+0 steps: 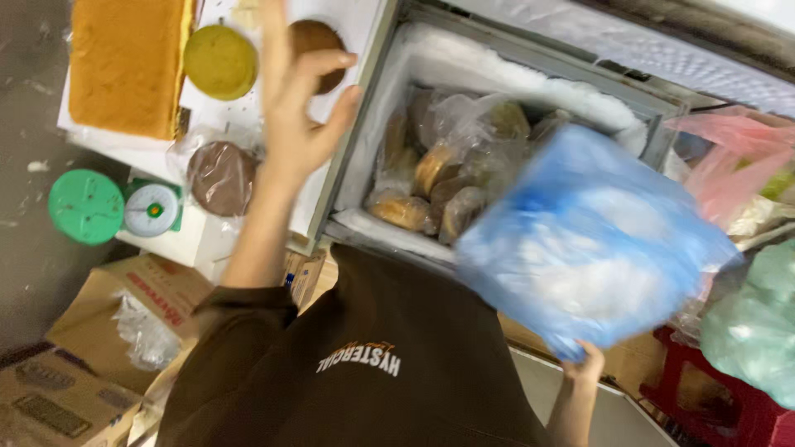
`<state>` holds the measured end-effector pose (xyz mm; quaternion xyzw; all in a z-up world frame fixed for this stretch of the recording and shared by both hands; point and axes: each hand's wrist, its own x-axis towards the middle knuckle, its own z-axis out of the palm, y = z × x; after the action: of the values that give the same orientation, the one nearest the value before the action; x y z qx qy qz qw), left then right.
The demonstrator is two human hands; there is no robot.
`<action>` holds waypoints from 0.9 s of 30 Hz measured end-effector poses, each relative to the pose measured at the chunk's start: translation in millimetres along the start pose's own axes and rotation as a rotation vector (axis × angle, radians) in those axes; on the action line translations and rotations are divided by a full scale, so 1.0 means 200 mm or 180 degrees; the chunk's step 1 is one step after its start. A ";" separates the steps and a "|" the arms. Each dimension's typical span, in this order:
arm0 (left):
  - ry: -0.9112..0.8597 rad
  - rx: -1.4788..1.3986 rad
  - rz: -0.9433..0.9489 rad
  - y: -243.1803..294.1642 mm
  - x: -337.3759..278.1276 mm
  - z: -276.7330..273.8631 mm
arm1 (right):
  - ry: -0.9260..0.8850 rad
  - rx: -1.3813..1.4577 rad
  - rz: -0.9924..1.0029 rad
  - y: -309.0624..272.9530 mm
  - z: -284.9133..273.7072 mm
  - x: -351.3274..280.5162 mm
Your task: The person organizes cake boards and paper liners at a workstation, then retrieves a wrapped cake layer from a freezer and places it into a microwave, turning a dial to heat it.
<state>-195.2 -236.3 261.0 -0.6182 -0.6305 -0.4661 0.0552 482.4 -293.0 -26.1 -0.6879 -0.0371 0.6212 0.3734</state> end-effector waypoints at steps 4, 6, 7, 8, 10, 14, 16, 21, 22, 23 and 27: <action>-0.0345 -0.0161 -0.0323 -0.13 -0.28 0.30 | 0.0749 -0.0140 -0.0307 0.12 -0.18 -0.16; -0.0882 -0.0343 -0.0669 -0.19 -0.45 0.43 | 0.0781 -0.0218 -0.0362 0.22 -0.20 -0.22; -0.1139 -0.0324 -0.0787 -0.23 -0.54 0.48 | 0.0751 -0.0269 -0.0355 0.28 -0.18 -0.25; -0.1366 -0.0382 -0.0874 -0.26 -0.63 0.55 | 0.0716 -0.0327 -0.0349 0.32 -0.16 -0.27; -0.1777 -0.0397 -0.0991 -0.33 -0.83 0.68 | 0.0659 -0.0423 -0.0306 0.40 -0.15 -0.31; -0.2519 -0.0631 -0.1240 -0.48 -1.16 0.95 | 0.0594 -0.0550 -0.0319 0.47 -0.14 -0.39; -0.2952 -0.0508 -0.1576 -0.51 -1.27 1.08 | 0.0563 -0.0576 -0.0463 0.42 -0.12 -0.37; -0.5018 0.0205 -0.2065 -0.42 -1.40 1.36 | 0.0488 -0.0665 -0.1223 0.20 -0.06 -0.32; -0.5029 0.0202 -0.2053 -0.37 -1.43 1.43 | 0.0499 -0.0647 -0.1350 0.16 -0.05 -0.33; -0.4611 -0.0072 -0.1853 -0.32 -1.46 1.49 | 0.0527 -0.0638 -0.1418 0.14 -0.04 -0.34; -0.3683 -0.0365 -0.1917 -0.20 -1.46 1.70 | 0.0651 -0.0664 -0.1474 0.12 -0.02 -0.36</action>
<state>11.3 -218.6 -137.7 -0.5676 -0.6780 -0.0861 -0.4590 460.4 -349.0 19.8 -0.7550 -0.2193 0.4394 0.4345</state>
